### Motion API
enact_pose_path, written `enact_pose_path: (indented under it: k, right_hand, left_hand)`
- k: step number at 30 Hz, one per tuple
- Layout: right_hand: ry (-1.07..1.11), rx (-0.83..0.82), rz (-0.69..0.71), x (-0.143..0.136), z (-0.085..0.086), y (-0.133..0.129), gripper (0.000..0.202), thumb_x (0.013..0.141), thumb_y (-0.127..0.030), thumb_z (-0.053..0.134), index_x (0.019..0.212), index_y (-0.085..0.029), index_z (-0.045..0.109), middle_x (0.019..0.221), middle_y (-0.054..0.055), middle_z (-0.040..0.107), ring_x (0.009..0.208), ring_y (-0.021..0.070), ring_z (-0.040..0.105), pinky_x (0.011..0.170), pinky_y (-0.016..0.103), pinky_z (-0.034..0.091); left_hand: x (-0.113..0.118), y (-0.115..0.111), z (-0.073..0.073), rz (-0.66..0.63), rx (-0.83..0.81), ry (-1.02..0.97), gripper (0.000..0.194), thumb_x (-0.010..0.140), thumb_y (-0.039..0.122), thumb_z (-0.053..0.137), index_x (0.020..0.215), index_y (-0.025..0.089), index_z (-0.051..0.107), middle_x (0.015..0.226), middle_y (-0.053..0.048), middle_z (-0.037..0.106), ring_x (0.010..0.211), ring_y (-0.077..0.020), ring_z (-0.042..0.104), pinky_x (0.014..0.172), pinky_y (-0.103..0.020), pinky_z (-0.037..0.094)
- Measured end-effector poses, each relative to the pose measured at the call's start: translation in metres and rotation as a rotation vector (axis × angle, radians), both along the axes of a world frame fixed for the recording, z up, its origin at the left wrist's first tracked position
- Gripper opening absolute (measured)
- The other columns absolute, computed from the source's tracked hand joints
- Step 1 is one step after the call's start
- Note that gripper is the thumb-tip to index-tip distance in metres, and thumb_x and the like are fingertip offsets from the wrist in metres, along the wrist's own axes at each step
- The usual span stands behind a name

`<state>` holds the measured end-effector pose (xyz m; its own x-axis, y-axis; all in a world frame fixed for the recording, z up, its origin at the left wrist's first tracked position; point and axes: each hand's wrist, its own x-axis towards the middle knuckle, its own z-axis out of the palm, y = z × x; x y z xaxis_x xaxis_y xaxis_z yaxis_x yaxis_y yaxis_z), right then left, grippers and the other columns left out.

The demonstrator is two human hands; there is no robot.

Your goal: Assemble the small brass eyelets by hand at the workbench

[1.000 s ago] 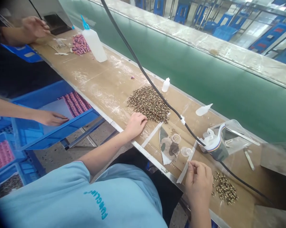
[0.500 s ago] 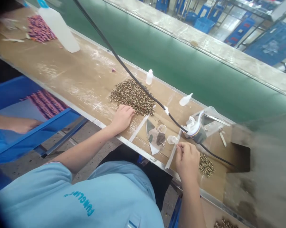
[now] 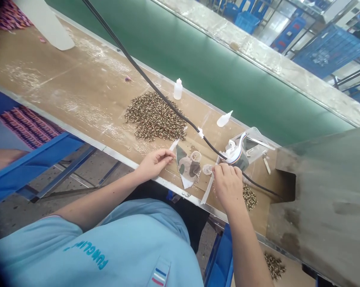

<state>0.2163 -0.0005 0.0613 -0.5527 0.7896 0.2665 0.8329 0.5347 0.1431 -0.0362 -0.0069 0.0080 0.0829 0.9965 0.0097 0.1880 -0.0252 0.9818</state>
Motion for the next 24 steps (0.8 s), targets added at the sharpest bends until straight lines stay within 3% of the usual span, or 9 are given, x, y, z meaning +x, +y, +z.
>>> enact_pose_path:
  k: [8, 18, 24]
  right_hand:
    - [-0.123, 0.033, 0.038, -0.003, 0.004, 0.000, 0.025, 0.092, -0.020, 0.040, 0.073, -0.018, 0.056, 0.075, 0.005, 0.057, 0.070, 0.0174, 0.044, 0.072, 0.031, 0.027]
    - [-0.185, 0.111, 0.053, -0.004, 0.004, 0.000, 0.025, 0.092, -0.021, 0.040, 0.072, -0.018, 0.056, 0.075, 0.005, 0.058, 0.069, 0.0168, 0.044, 0.072, 0.031, 0.027]
    - [-0.109, 0.102, 0.042, -0.003, 0.003, -0.001, 0.023, 0.092, -0.022, 0.042, 0.074, -0.017, 0.056, 0.076, 0.005, 0.060, 0.069, 0.0165, 0.047, 0.072, 0.031, 0.029]
  left_hand:
    - [0.017, -0.006, -0.008, -0.046, -0.194, -0.354, 0.010, 0.076, 0.013, 0.054, 0.086, 0.014, 0.057, 0.077, -0.002, 0.061, 0.072, -0.0111, 0.063, 0.071, -0.026, 0.053]
    - [0.022, -0.010, -0.002, -0.088, -0.320, -0.440, 0.008, 0.075, 0.014, 0.059, 0.082, 0.012, 0.061, 0.076, -0.002, 0.062, 0.072, -0.0091, 0.059, 0.072, -0.024, 0.050]
    - [0.029, -0.014, 0.001, -0.146, -0.385, -0.550, 0.011, 0.075, 0.019, 0.064, 0.082, 0.012, 0.061, 0.070, 0.000, 0.062, 0.067, -0.0081, 0.059, 0.071, -0.023, 0.050]
